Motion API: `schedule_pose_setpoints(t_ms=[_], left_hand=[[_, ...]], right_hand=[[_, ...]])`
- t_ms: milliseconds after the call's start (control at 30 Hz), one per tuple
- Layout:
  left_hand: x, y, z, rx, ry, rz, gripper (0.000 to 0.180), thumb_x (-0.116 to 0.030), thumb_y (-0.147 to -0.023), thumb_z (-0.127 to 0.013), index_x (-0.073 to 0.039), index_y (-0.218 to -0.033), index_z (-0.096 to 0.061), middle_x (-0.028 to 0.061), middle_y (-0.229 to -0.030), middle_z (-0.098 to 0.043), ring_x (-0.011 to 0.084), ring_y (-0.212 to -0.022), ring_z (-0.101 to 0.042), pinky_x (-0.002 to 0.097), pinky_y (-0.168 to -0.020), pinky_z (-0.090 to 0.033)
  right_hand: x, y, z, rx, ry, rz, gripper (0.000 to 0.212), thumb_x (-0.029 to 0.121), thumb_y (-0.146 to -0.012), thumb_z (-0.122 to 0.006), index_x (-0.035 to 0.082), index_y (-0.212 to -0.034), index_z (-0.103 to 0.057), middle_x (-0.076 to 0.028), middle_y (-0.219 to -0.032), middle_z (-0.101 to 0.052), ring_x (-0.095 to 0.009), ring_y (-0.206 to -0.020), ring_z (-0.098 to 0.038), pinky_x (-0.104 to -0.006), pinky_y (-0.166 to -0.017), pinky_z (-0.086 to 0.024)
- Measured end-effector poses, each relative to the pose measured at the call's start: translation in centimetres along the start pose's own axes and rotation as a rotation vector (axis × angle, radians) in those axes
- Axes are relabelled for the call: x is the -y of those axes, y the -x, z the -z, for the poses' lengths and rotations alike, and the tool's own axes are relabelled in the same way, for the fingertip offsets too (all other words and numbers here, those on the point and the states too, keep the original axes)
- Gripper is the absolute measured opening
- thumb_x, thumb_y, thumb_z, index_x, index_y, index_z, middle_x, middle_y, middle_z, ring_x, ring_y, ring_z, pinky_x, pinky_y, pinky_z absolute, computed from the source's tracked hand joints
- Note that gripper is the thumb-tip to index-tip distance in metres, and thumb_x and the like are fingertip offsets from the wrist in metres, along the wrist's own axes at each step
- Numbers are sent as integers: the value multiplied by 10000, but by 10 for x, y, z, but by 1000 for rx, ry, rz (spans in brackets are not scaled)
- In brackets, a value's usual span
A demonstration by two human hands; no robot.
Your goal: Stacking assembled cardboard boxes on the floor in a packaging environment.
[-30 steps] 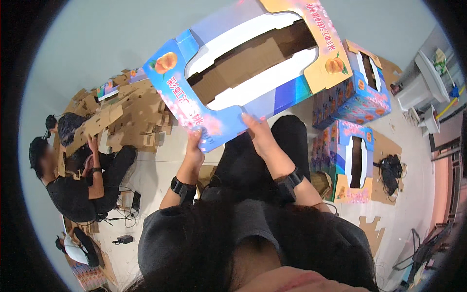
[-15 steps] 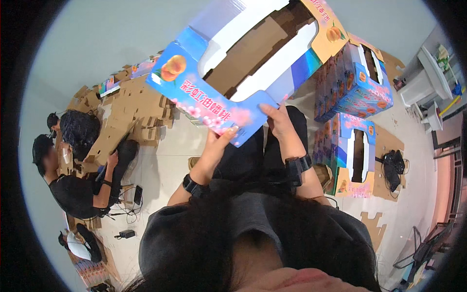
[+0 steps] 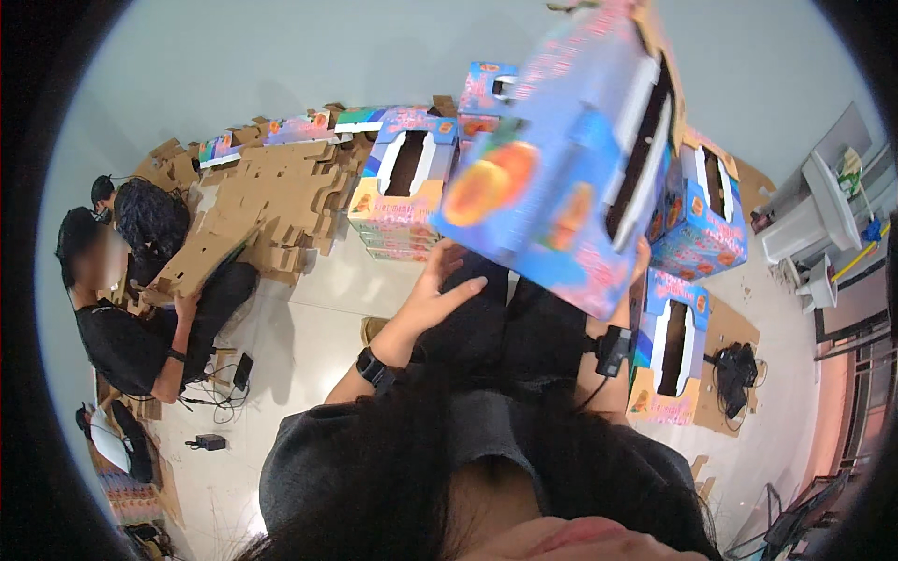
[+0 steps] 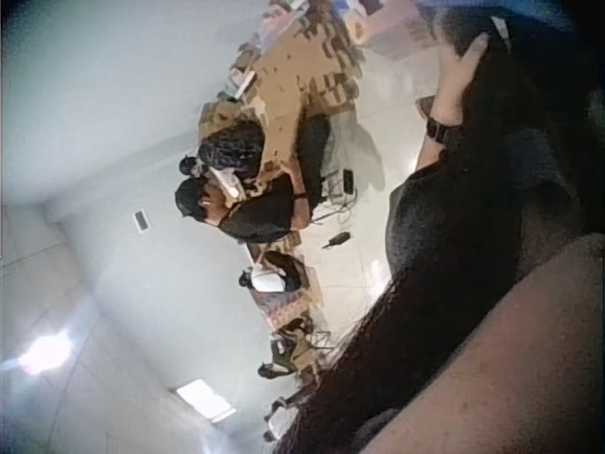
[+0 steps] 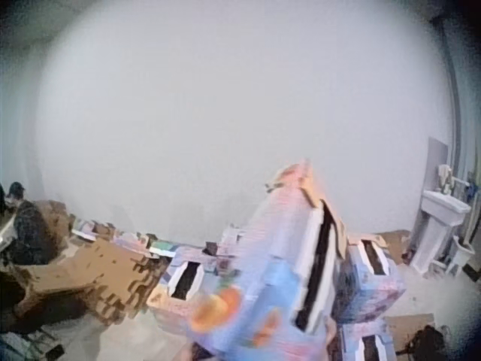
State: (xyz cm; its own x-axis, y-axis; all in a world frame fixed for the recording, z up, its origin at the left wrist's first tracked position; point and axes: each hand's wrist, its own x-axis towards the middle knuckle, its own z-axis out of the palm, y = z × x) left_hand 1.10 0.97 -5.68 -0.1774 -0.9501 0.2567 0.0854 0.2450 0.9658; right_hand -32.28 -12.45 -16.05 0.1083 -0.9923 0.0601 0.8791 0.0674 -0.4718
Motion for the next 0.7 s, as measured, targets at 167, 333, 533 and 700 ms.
schedule_pose_setpoints(t_ms=[167, 333, 533, 700], left_hand=[[-32, -17, 7, -38, 52, -107, 495, -58, -858, -570, -59, -1299, -346, 127, -1318, -426, 230, -1245, -394, 373, -1026, -309], [-55, -34, -10, 23, 199, -152, 465, -46, -874, -536, -54, -1298, -345, 132, -1280, -450, 208, -1165, -455, 351, -996, -352], [-60, -80, -67, 139, 293, -116, 581, -242, -888, -534, -46, -1365, -266, 160, -1315, -424, 241, -1223, -405, 363, -1026, -294], [-41, -100, -102, 267, 296, 308, 828, -508, -843, -530, -59, -1431, -157, 154, -1364, -382, 247, -1259, -372, 385, -1047, -274]], right_hand=[[55, 60, -123, 449, -847, -157, 607, 353, -885, -489, 76, -1391, -302, -75, -1302, -448, -189, -1094, -475, -334, -965, -365], [123, 77, -161, 613, 57, 86, 512, 329, -864, -499, 36, -1273, -404, -81, -1078, -541, -188, -986, -514, -333, -847, -429], [233, 118, -112, -203, 656, 384, 475, 385, -784, -546, 37, -1104, -503, -79, -924, -555, -194, -823, -543, -326, -731, -459], [232, 145, -134, -430, 911, 227, 398, 354, -750, -584, 37, -990, -564, -69, -811, -584, -193, -738, -576, -311, -697, -484]])
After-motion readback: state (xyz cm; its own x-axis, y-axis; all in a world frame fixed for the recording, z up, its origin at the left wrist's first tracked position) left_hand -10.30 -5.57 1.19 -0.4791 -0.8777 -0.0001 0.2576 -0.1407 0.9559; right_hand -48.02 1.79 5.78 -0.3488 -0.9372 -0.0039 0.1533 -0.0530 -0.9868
